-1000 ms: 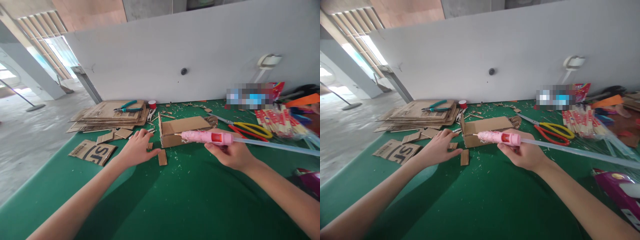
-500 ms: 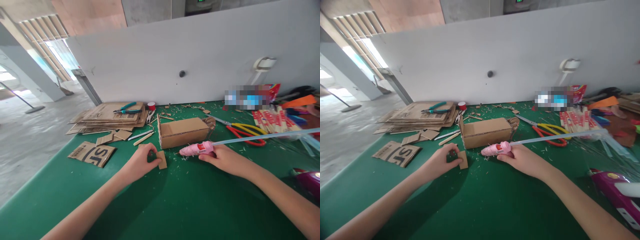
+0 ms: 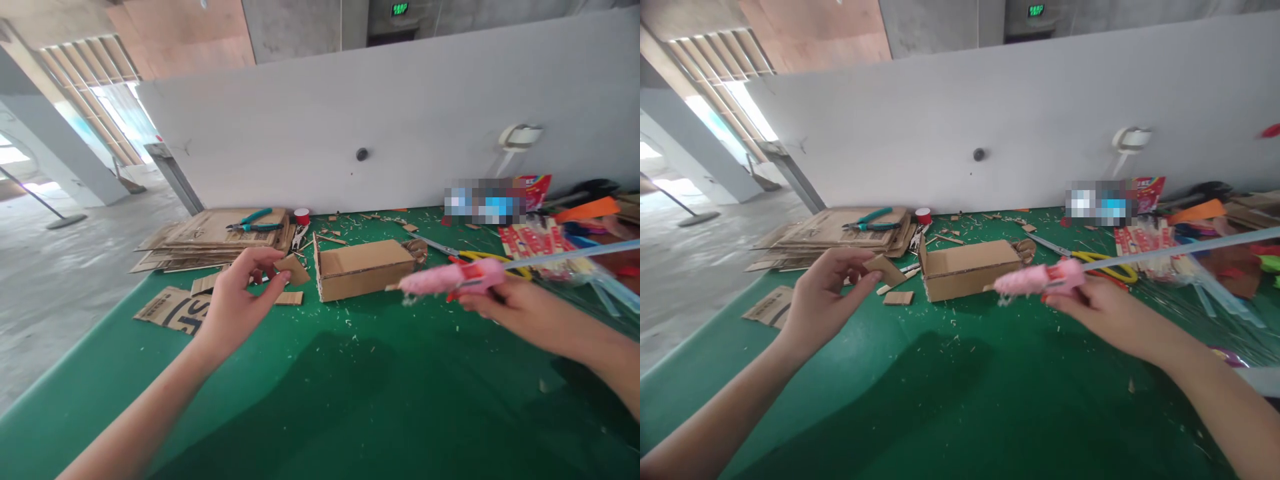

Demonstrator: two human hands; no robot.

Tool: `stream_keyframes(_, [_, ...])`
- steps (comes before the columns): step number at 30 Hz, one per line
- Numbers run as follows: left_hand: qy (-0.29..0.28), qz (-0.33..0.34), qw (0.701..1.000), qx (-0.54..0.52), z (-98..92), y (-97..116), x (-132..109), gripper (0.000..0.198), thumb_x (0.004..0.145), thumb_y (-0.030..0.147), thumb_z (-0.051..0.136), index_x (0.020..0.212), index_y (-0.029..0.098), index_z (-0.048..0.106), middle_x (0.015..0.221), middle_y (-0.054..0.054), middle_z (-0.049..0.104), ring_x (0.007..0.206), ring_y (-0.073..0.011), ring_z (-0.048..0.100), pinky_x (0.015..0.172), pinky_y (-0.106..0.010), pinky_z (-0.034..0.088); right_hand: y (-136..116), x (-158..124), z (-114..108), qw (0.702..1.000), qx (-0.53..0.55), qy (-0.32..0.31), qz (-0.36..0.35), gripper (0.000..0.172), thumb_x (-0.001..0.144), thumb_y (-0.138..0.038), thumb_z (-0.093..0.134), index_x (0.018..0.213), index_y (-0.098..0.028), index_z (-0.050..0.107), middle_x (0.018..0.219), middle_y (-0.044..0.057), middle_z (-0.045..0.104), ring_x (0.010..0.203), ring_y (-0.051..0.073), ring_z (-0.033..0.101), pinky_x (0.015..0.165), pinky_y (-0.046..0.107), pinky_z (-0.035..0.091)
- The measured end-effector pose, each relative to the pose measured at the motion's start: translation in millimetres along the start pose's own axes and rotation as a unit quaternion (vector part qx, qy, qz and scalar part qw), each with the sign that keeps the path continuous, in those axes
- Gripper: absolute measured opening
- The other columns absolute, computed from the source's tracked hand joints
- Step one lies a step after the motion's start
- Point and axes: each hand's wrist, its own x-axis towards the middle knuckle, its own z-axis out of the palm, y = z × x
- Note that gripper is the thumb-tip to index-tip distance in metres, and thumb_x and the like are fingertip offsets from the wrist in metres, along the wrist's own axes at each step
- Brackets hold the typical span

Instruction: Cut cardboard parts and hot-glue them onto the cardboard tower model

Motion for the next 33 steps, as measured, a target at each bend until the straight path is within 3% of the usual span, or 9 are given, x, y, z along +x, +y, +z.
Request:
stream_keyframes(3, [0.013, -0.006, 1.000, -0.001, 4.3, -3, -4, 0.021, 0.079, 0.024, 0.061, 0.099, 0.021, 0.055, 0.084, -0.001, 0.062, 0.071, -0.0122, 0.055, 0.061, -0.024, 0.045, 7, 10, -13, 0.983, -0.001, 0.106, 0.148, 0.043, 0.087, -0.055, 0.042, 0.061, -0.025, 0.058, 0.061, 0.010, 0.066, 0.058, 0.024, 0.064, 0.050, 0.033, 0.047])
stream_keyframes(5, [0.013, 0.003, 1.000, 0.011, 8.3, -3, -7, 0.019, 0.079, 0.024, 0.061, 0.097, 0.021, 0.054, 0.081, 0.000, 0.062, 0.069, -0.0122, 0.055, 0.060, -0.024, 0.045, 10, 27, -12, 0.973, -0.043, 0.133, 0.183, 0.039, 0.089, -0.051, 0.039, 0.066, -0.023, 0.055, 0.064, 0.013, 0.065, 0.062, 0.027, 0.065, 0.054, 0.036, 0.046])
stream_keyframes(7, [0.001, 0.018, 0.999, 0.028, 11.6, -1, -9, 0.015, 0.080, 0.024, 0.059, 0.094, 0.021, 0.055, 0.080, 0.000, 0.062, 0.068, -0.0121, 0.055, 0.059, -0.024, 0.046, 15, 46, -4, 0.975, -0.052, 0.122, 0.179, 0.030, 0.089, -0.045, 0.039, 0.086, -0.020, 0.057, 0.078, 0.015, 0.068, 0.067, 0.029, 0.066, 0.058, 0.036, 0.046])
stream_keyframes(10, [-0.022, 0.035, 0.998, 0.038, 13.5, 2, -9, 0.009, 0.081, 0.023, 0.057, 0.090, 0.022, 0.057, 0.081, 0.000, 0.063, 0.069, -0.0122, 0.057, 0.061, -0.025, 0.047, 32, 72, 18, 0.977, -0.099, 0.091, 0.164, 0.039, 0.090, -0.038, 0.034, 0.115, -0.014, 0.051, 0.106, 0.020, 0.065, 0.096, 0.033, 0.063, 0.072, 0.038, 0.047])
stream_keyframes(12, [-0.014, 0.045, 0.998, 0.031, 12.4, 4, -7, 0.008, 0.081, 0.022, 0.058, 0.090, 0.022, 0.059, 0.080, 0.000, 0.064, 0.069, -0.0120, 0.057, 0.062, -0.025, 0.047, 44, 83, 33, 0.980, -0.109, 0.062, 0.153, 0.040, 0.089, -0.033, 0.034, 0.119, -0.013, 0.050, 0.111, 0.017, 0.065, 0.102, 0.031, 0.061, 0.079, 0.037, 0.046])
stream_keyframes(17, [0.072, 0.073, 0.995, -0.004, 2.7, 9, 10, 0.011, 0.078, 0.020, 0.062, 0.089, 0.021, 0.059, 0.081, 0.001, 0.064, 0.071, -0.0118, 0.057, 0.067, -0.027, 0.047, 59, 88, 53, 0.970, -0.164, 0.030, 0.176, 0.040, 0.087, -0.034, 0.034, 0.107, -0.008, 0.057, 0.102, 0.025, 0.066, 0.098, 0.041, 0.060, 0.077, 0.049, 0.044])
stream_keyframes(23, [0.080, 0.084, 0.992, -0.042, 1.9, 26, 41, 0.011, 0.078, 0.019, 0.063, 0.088, 0.019, 0.060, 0.082, 0.000, 0.064, 0.074, -0.0114, 0.059, 0.069, -0.027, 0.048, 50, 86, 55, 0.968, -0.200, 0.011, 0.150, 0.039, 0.091, -0.032, 0.026, 0.102, -0.011, 0.057, 0.100, 0.021, 0.066, 0.101, 0.035, 0.060, 0.080, 0.046, 0.044])
stream_keyframes(29, [-0.002, 0.076, 0.997, -0.018, 17.0, 29, 44, 0.008, 0.080, 0.022, 0.060, 0.086, 0.018, 0.063, 0.082, -0.001, 0.066, 0.074, -0.0124, 0.059, 0.068, -0.027, 0.046, 42, 86, 51, 0.963, -0.235, -0.014, 0.127, 0.039, 0.089, -0.033, 0.029, 0.101, -0.011, 0.059, 0.105, 0.022, 0.065, 0.102, 0.037, 0.057, 0.082, 0.050, 0.042])
stream_keyframes(33, [-0.051, 0.037, 0.998, -0.016, 18.4, 21, 40, 0.010, 0.081, 0.026, 0.059, 0.085, 0.019, 0.064, 0.083, -0.001, 0.067, 0.073, -0.0136, 0.059, 0.067, -0.029, 0.046, 44, 78, 38, 0.961, -0.245, -0.036, 0.120, 0.043, 0.082, -0.046, 0.041, 0.093, -0.010, 0.063, 0.103, 0.026, 0.064, 0.100, 0.044, 0.055, 0.079, 0.058, 0.040])
